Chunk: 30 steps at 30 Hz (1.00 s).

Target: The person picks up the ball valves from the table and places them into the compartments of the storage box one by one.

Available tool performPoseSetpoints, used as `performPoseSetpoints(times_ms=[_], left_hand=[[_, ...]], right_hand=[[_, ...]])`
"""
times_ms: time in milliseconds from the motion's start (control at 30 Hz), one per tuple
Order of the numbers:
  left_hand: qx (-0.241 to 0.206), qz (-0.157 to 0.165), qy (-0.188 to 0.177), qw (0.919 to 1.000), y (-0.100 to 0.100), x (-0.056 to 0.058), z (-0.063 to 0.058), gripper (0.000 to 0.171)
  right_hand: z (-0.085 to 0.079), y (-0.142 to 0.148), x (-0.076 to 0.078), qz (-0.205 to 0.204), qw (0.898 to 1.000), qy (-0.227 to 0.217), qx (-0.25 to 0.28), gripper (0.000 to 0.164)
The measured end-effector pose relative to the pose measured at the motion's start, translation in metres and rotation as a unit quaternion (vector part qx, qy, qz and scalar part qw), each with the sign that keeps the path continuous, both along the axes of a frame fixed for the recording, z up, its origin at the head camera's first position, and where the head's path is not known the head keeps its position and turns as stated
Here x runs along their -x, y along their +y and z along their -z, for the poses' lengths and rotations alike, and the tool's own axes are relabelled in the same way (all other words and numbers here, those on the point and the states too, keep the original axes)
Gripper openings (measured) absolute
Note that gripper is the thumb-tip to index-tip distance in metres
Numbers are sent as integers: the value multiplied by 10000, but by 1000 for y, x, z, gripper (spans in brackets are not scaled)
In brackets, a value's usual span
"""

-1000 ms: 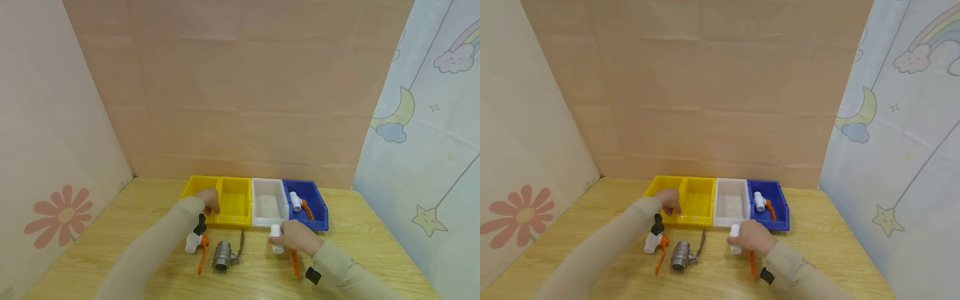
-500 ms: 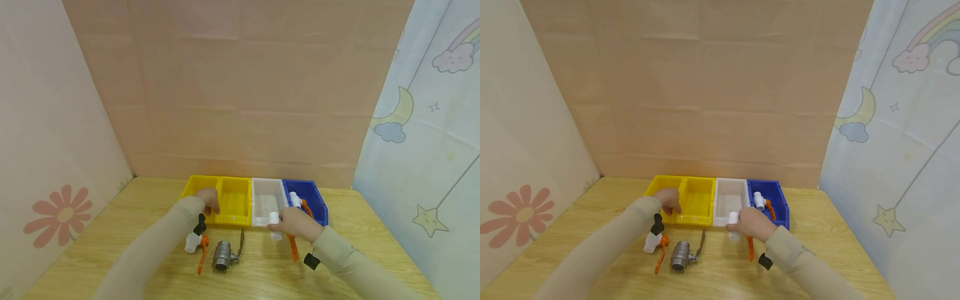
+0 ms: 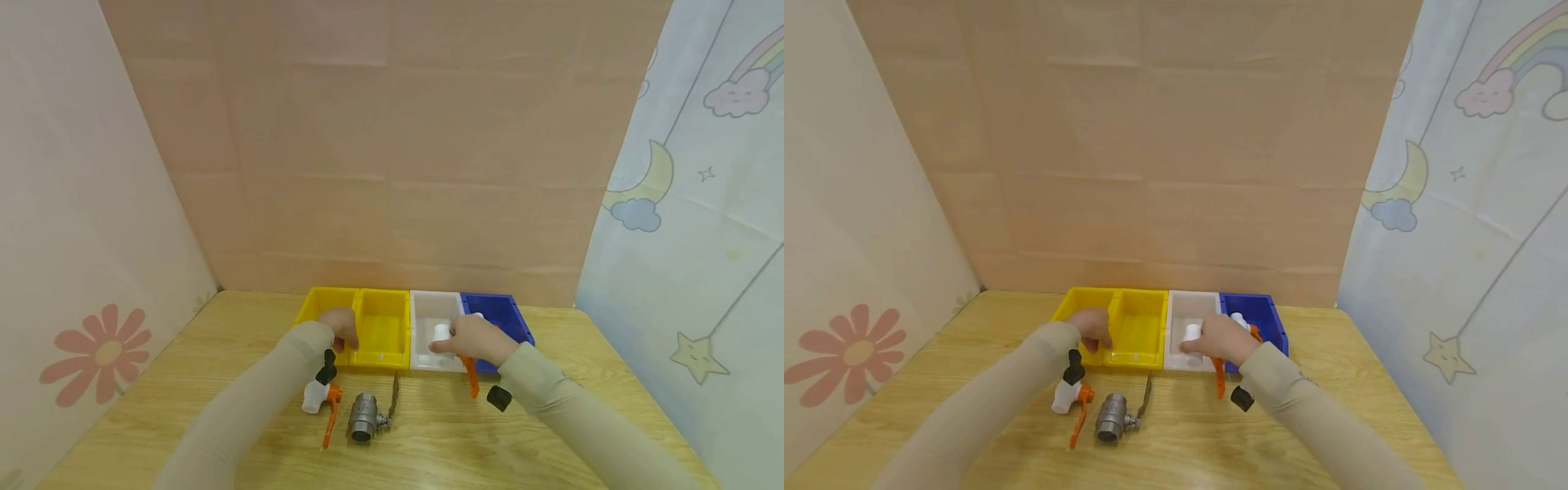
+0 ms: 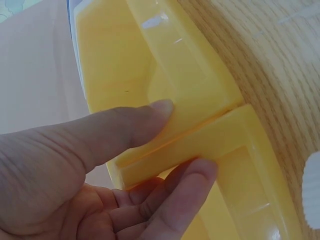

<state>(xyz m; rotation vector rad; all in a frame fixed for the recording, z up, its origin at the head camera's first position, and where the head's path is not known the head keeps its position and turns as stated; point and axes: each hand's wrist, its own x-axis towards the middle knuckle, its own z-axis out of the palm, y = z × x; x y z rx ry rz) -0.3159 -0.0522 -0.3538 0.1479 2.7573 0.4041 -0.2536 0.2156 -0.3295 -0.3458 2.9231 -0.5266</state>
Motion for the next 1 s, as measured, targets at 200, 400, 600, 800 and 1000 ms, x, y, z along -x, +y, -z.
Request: performPoseSetpoints(times_ms=[200,400,600,800,1000], left_hand=[[-37,-97,-97,9999,1,5,4,17],[-54,-56,-43,10000,2,4,5,17],[-38,-26,16,10000,4,-2,2,16],[-108,-187,-128,9997,8,-10,-1,17],[-48,-172,-133,9998,9,-13,-1,16]], right_hand=[[-14,-2,15,98,9994,-266,205,46],[-30,-4,34,135,9992,-326,199,44],[-40,-3,50,178,9987,-398,280,45],[-42,-1,62,163,9986,-372,334,46],[-37,-2,74,260,9984,-404,285,51]])
